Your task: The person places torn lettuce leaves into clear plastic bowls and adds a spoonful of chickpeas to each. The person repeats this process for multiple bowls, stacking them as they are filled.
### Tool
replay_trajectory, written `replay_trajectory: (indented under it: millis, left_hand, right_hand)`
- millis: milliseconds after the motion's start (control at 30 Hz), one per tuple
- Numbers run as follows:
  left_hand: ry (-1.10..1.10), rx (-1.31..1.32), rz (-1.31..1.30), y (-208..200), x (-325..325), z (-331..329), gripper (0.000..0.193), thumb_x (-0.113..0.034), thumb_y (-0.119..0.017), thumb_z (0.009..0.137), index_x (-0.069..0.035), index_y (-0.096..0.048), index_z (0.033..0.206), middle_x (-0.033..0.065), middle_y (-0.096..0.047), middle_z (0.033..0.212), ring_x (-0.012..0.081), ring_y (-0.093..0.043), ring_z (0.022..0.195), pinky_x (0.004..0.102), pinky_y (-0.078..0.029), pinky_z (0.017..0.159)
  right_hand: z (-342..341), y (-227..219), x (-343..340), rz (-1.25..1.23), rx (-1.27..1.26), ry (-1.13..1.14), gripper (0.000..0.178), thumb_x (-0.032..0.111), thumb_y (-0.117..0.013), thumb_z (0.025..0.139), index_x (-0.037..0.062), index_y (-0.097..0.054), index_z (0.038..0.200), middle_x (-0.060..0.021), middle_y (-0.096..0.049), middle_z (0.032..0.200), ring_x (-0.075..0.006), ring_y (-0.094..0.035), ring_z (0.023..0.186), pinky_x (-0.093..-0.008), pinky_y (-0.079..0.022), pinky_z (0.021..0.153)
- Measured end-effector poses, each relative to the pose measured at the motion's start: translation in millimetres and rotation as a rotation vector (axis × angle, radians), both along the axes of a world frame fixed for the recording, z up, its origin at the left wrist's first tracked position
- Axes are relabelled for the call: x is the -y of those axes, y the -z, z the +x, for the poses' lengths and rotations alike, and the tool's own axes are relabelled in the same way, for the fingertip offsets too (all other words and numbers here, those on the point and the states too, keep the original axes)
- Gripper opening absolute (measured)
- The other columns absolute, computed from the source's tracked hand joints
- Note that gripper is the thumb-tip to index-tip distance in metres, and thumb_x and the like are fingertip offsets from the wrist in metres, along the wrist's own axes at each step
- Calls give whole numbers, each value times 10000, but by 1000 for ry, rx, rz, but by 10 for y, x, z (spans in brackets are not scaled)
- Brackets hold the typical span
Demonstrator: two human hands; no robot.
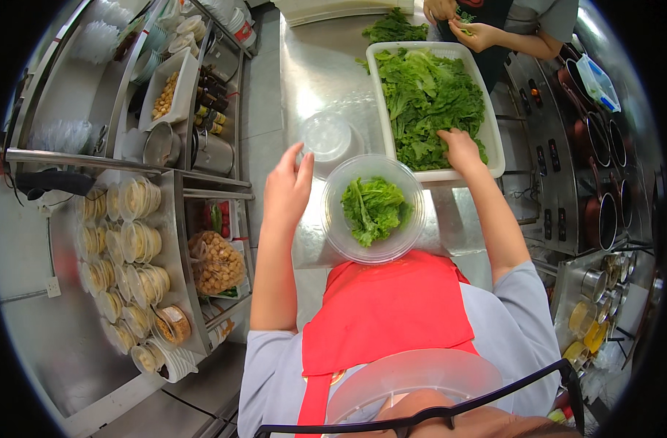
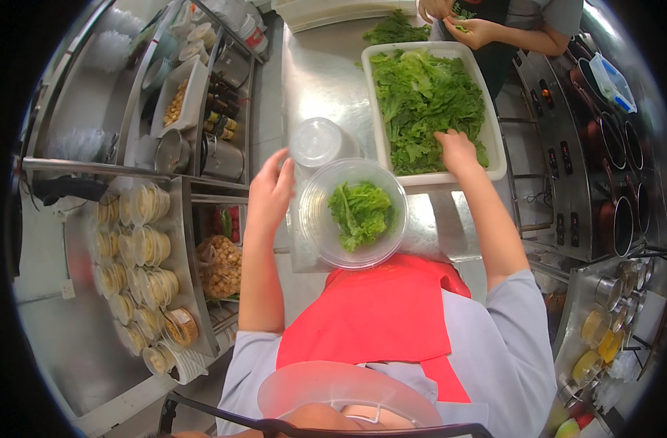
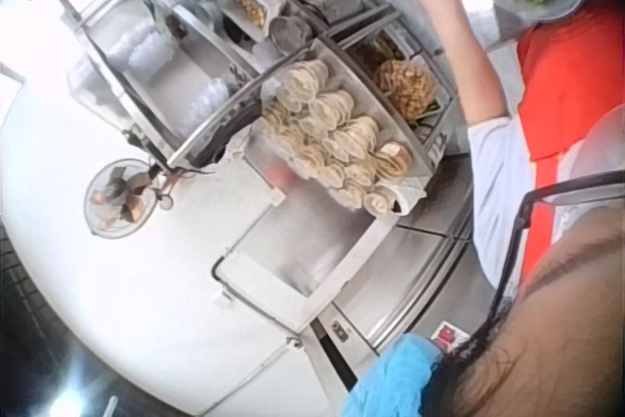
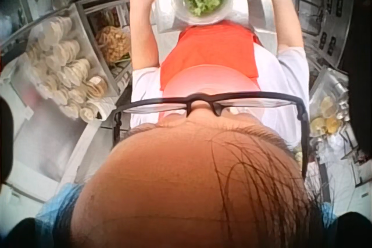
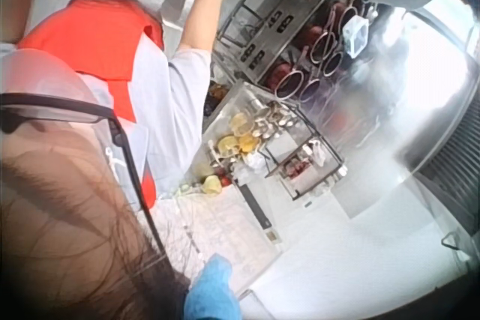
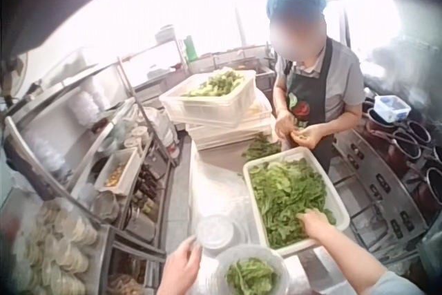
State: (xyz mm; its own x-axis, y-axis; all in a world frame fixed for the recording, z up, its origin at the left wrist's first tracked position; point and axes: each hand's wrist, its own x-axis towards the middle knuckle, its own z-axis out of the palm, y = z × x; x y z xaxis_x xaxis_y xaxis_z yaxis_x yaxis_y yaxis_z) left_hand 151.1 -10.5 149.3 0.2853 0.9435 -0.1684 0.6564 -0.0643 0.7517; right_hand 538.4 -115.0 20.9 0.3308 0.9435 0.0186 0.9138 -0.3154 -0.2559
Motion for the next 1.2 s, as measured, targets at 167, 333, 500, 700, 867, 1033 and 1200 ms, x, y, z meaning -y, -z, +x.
replay_trajectory:
  millis: [167,333,500,700,867,1033,1200]
  left_hand:
    - [241,-506,383,703,-554,524,986,-537,-831,798,-137,-410,1595,253,-428,1558,410,-436,1432,561,-400,1127]
    - [154,-413,374,809,-769,726,1180,-608,-891,660,-173,-362,1620,277,-356,1590,453,-374,1462,653,-325,1146]
    - [38,-149,353,482,-913,493,1158,-636,-881,659,-176,-392,1603,200,-476,1535,393,-461,1417,598,-342,1144]
    - [-13,-91,456,232,-954,433,1127,-675,-868,666,-158,-448,1575,185,-509,1519,385,-505,1381,581,-345,1133]
    - [38,-88,494,137,-922,326,1103,-650,-862,705,-164,-429,1596,236,-451,1567,402,-458,1428,603,-331,1144]
    - [-31,372,632,-187,-517,0,980,-495,-831,840,-115,-371,1618,182,-326,1655,344,-378,1504,519,-298,1235]
    - [-19,834,188,-432,434,-357,1155,-913,-374,881,-87,-199,1669,190,-467,1581,347,-467,1452,479,-307,1220]
  right_hand:
    - [139,18,4,331,-718,204,342,82,-758,875,68,-756,1217,-129,-746,1164,-291,-722,944,-390,-579,799]
    - [78,-371,223,401,-1138,323,349,148,-750,968,69,-712,1305,-21,-738,1037,-82,-650,795,-254,-517,590]
    - [86,-418,382,394,-1157,386,363,154,-754,977,70,-705,1326,0,-734,1035,-41,-615,752,-239,-486,559]
    - [-29,-400,332,400,-1137,328,343,146,-761,962,78,-726,1296,16,-740,1037,-37,-624,768,-228,-500,572]
    - [-128,-449,281,415,-1106,260,343,138,-759,952,86,-731,1290,16,-742,1064,-40,-633,812,-227,-520,604]
    - [-126,-570,306,416,-1118,251,334,108,-753,955,54,-728,1284,18,-732,1074,-29,-608,806,-215,-495,604]
    - [-208,-1090,414,580,-1022,133,338,47,-744,956,-14,-709,1286,-8,-738,1074,-60,-636,905,-227,-526,768]
